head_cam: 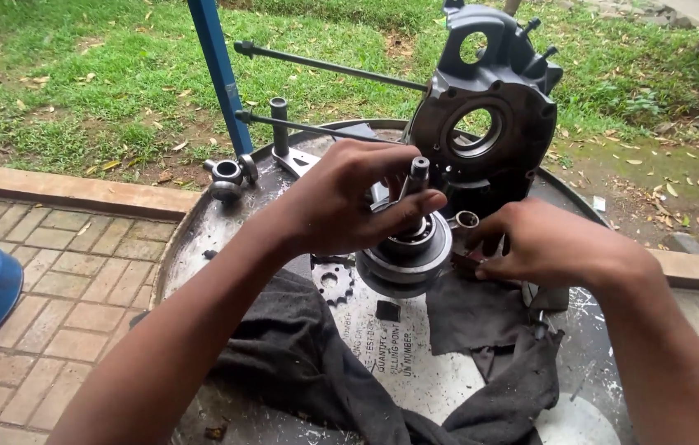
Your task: Attempting to insert a small metal pin into a motorcycle crankshaft assembly over an engine casing.
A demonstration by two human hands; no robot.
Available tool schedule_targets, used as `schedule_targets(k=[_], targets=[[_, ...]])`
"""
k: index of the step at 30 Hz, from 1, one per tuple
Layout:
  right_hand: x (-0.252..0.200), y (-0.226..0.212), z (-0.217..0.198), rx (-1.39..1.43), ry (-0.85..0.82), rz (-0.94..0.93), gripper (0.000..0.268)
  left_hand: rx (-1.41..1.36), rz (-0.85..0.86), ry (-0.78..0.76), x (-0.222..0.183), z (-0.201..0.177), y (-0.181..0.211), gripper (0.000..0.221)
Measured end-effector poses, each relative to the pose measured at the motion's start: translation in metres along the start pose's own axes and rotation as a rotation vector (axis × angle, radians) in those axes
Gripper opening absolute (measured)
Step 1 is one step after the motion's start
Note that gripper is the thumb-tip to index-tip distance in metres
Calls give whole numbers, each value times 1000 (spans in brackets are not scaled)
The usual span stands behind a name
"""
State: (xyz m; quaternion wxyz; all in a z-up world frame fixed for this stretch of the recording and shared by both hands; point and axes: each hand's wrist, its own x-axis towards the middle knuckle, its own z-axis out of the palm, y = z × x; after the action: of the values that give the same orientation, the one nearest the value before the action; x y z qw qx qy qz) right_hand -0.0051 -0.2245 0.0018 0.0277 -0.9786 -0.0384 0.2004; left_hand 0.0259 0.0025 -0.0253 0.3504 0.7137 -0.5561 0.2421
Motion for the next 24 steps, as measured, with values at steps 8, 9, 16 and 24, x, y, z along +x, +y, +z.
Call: schedule_targets(k=[8, 9, 16, 24], targets=[[-3, 1, 2, -3, 48, -38, 19, 22, 7, 13, -2, -4, 2, 36], [-3, 1, 2, -24, 57, -41, 17, 15, 6, 1, -2, -4, 2, 34], [14, 0, 15, -44, -7, -93, 14, -11, -5, 8, -2, -5, 2, 34], [19, 2, 17, -44, -7, -123, 7, -49, -35, -35, -4, -6, 2, 31]])
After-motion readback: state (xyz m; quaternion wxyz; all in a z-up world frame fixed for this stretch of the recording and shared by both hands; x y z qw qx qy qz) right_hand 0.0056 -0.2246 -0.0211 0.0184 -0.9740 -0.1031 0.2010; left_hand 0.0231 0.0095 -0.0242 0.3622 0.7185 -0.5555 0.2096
